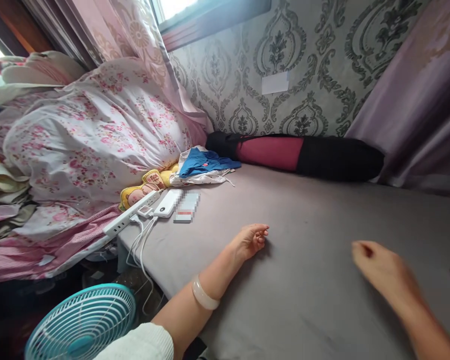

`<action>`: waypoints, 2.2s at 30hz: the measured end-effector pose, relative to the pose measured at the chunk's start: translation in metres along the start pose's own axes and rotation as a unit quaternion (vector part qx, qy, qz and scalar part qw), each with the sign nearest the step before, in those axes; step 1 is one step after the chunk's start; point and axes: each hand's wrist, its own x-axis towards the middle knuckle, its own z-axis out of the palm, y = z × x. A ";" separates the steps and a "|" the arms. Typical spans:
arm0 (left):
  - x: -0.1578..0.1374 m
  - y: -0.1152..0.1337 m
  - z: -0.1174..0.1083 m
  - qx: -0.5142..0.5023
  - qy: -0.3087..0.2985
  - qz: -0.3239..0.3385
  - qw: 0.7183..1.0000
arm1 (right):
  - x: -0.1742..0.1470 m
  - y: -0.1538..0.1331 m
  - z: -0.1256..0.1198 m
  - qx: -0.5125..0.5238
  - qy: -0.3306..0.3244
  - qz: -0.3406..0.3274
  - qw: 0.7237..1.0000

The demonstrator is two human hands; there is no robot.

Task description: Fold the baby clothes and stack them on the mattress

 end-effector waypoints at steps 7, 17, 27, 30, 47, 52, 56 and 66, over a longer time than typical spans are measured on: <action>0.002 0.039 -0.018 0.066 0.032 0.038 0.997 | -0.010 -0.129 0.064 0.041 -0.128 -0.126 0.983; 0.015 0.137 -0.085 0.283 0.214 0.274 0.894 | -0.020 -0.148 0.082 0.031 -0.127 -0.136 0.982; 0.018 0.226 -0.128 0.409 0.427 0.363 0.720 | -0.025 -0.144 0.089 0.044 -0.122 -0.129 0.983; 0.018 0.243 -0.134 0.451 0.469 0.374 0.661 | -0.026 -0.144 0.090 0.037 -0.112 -0.134 0.984; 0.043 0.267 -0.148 0.407 0.490 0.365 0.679 | -0.030 -0.142 0.090 0.046 -0.097 -0.154 0.982; 0.058 0.271 -0.124 0.297 0.414 0.428 0.746 | -0.030 -0.141 0.092 0.038 -0.089 -0.162 0.982; 0.072 0.268 -0.094 0.189 0.311 0.445 0.819 | -0.029 -0.138 0.096 0.040 -0.077 -0.186 0.979; 0.078 0.241 -0.042 0.026 0.104 0.423 0.900 | -0.030 -0.137 0.094 0.049 -0.067 -0.205 0.975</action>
